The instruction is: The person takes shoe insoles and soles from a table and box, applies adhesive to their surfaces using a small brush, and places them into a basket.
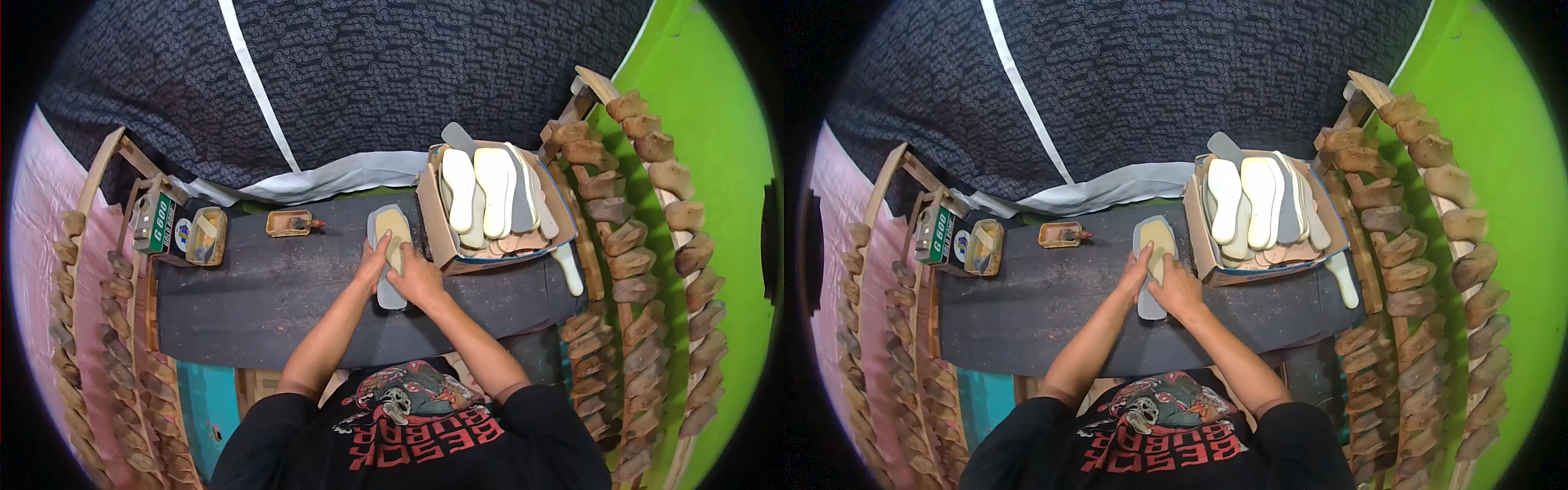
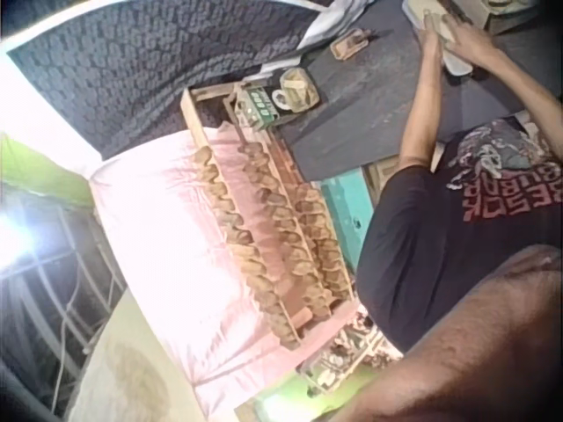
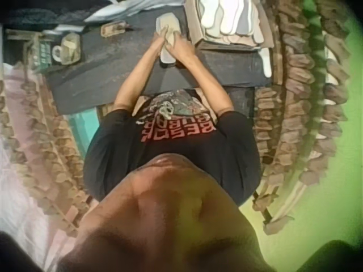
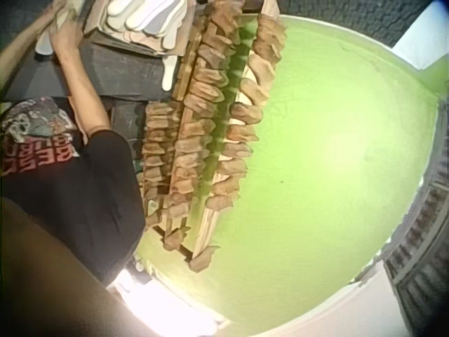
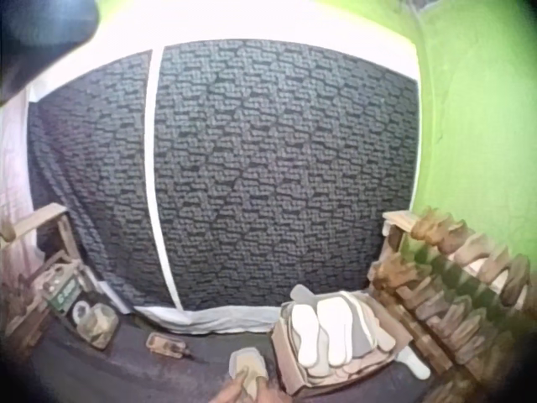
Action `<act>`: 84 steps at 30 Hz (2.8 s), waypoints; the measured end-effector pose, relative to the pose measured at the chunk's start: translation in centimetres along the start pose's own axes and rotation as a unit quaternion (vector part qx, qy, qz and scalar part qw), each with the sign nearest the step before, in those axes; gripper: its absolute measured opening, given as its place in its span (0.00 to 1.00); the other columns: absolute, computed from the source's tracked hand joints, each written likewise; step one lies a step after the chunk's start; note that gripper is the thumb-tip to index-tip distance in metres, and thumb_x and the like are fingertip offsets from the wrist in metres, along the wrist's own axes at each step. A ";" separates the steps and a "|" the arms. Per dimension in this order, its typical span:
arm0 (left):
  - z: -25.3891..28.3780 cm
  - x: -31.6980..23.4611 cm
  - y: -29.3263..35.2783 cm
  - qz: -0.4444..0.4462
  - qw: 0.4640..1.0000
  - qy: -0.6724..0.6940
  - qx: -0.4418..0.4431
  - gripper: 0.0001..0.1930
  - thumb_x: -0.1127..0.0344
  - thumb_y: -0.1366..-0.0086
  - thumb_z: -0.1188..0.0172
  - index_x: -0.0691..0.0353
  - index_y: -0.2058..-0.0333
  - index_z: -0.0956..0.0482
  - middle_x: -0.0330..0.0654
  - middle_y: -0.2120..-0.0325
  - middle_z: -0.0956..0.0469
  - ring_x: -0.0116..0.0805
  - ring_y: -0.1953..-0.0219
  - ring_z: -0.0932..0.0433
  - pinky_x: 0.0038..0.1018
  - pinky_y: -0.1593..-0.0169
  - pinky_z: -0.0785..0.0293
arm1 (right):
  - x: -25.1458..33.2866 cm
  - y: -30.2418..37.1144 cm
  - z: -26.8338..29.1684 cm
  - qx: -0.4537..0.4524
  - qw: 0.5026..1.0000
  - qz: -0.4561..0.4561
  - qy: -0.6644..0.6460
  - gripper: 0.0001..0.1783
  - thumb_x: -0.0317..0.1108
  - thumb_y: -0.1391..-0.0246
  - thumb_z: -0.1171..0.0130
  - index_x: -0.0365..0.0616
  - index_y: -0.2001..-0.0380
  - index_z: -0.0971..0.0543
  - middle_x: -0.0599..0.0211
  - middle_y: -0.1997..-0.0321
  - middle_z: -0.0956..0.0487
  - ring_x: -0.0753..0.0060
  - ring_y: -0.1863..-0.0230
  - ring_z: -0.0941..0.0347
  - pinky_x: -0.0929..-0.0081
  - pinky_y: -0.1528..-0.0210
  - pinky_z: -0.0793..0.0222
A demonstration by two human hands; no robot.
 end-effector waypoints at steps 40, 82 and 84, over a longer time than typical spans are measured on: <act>6.0 -2.8 4.0 -0.193 0.978 0.042 0.064 0.38 0.75 0.31 0.45 0.61 0.25 0.50 0.46 0.34 0.33 0.36 0.34 0.32 0.33 0.32 0.35 | 2.6 2.1 -8.3 0.098 0.803 0.156 -0.566 0.27 0.27 0.36 0.63 0.35 0.34 0.40 0.52 0.39 0.28 0.57 0.37 0.28 0.65 0.38 0.30; 34.6 -6.2 6.6 -0.132 0.971 0.200 0.021 0.43 0.25 0.28 0.71 0.57 0.39 0.30 0.40 0.48 0.22 0.32 0.59 0.22 0.33 0.57 0.21 | 16.8 -19.1 -13.2 -0.098 0.950 -0.010 -0.296 0.22 0.45 0.32 0.47 0.32 0.62 0.19 0.55 0.68 0.12 0.63 0.70 0.16 0.64 0.65 0.23; 34.7 -6.8 6.1 -0.146 0.966 0.212 0.033 0.42 0.26 0.28 0.73 0.57 0.39 0.29 0.40 0.49 0.21 0.33 0.59 0.21 0.33 0.58 0.21 | 17.0 -18.2 -11.8 -0.117 0.963 0.006 -0.243 0.22 0.44 0.33 0.47 0.32 0.62 0.19 0.54 0.66 0.12 0.59 0.66 0.14 0.62 0.61 0.22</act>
Point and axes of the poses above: each hand's wrist, its own y-axis away from the middle knuckle, its own z-axis out of the back of the hand, x = y × z, the point moved 9 cm from there along -y, towards the middle knuckle
